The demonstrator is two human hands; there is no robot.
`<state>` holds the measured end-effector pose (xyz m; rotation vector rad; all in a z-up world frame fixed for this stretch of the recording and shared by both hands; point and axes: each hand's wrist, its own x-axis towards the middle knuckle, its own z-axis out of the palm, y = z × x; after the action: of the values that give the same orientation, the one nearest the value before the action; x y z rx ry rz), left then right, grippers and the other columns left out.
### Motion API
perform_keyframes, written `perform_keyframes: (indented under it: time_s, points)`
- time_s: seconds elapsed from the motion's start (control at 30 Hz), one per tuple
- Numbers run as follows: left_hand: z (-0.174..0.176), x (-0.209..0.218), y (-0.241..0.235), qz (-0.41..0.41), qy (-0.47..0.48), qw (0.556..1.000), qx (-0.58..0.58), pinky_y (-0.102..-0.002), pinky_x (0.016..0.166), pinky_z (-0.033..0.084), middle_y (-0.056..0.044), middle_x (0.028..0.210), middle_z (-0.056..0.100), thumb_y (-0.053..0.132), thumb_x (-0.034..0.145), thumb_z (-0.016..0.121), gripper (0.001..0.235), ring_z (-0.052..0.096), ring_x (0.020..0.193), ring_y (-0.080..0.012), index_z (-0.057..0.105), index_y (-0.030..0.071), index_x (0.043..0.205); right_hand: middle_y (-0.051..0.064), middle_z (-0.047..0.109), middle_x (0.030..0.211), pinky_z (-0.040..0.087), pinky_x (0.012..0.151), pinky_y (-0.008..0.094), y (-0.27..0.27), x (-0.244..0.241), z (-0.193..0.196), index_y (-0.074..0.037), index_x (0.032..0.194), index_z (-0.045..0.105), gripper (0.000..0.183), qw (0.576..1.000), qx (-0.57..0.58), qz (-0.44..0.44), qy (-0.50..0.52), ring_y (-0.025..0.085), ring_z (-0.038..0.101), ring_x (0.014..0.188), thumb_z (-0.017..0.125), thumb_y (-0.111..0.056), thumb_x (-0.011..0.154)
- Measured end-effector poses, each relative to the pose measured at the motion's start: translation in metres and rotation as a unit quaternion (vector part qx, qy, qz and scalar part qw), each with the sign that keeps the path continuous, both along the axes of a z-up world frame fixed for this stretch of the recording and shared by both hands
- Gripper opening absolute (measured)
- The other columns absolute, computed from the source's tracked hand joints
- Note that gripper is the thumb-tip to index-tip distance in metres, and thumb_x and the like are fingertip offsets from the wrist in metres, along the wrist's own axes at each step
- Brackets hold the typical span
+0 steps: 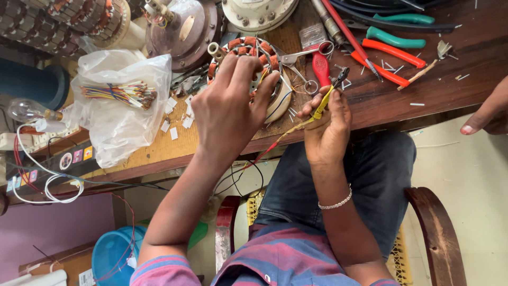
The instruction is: The person works on a stator assembly at a cluttered workbench, using pliers and wire cutters to strip and trim colored wires. They repeatedly cut wire ends, adjust connections, and handle small wire pieces while seated.
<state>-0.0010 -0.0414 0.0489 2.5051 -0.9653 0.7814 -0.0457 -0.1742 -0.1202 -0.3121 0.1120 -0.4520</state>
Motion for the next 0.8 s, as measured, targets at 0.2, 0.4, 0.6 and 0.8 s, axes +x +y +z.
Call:
perform_keyframes:
  time_s: [0.2, 0.4, 0.6, 0.8]
  points:
    - [-0.018, 0.017, -0.011, 0.037, 0.0, 0.999, 0.015, -0.035, 0.056, 0.051, -0.003, 0.104, 0.067, 0.024, 0.103, 0.073, 0.015, 0.071, 0.07, -0.0218, 0.066, 0.01, 0.105, 0.007, 0.063, 0.092, 0.057, 0.079, 0.037, -0.001, 0.0, 0.0, -0.004, 0.115, 0.061, 0.022, 1.0, -0.007, -0.003, -0.001, 0.02, 0.063, 0.085, 0.056, -0.025, 0.111]
    - [0.0, 0.015, -0.006, 0.007, -0.075, 0.996, -0.056, -0.033, 0.064, 0.056, -0.003, 0.108, 0.072, 0.011, 0.105, 0.069, 0.013, 0.072, 0.075, -0.0189, 0.07, 0.011, 0.118, 0.007, 0.062, 0.092, 0.056, 0.081, 0.037, 0.0, 0.0, -0.007, -0.004, 0.116, 0.061, 0.023, 1.0, -0.005, -0.002, -0.002, 0.02, 0.062, 0.086, 0.056, -0.025, 0.111]
    - [0.02, -0.001, 0.012, -0.022, -0.048, 0.997, -0.054, -0.033, 0.064, 0.054, -0.001, 0.102, 0.07, 0.021, 0.108, 0.077, 0.012, 0.071, 0.074, -0.0183, 0.069, 0.013, 0.114, 0.007, 0.062, 0.092, 0.055, 0.081, 0.037, 0.0, 0.001, -0.006, -0.004, 0.116, 0.062, 0.022, 1.0, -0.005, -0.003, -0.005, 0.02, 0.061, 0.086, 0.057, -0.025, 0.111]
    - [-0.006, 0.01, 0.001, -0.004, -0.003, 1.0, -0.017, -0.036, 0.059, 0.053, -0.004, 0.1, 0.067, 0.028, 0.101, 0.077, 0.021, 0.07, 0.07, -0.024, 0.067, 0.011, 0.105, 0.007, 0.063, 0.092, 0.055, 0.082, 0.037, 0.0, -0.001, -0.006, -0.004, 0.117, 0.062, 0.023, 1.0, -0.005, -0.003, -0.008, 0.02, 0.061, 0.086, 0.056, -0.026, 0.112]
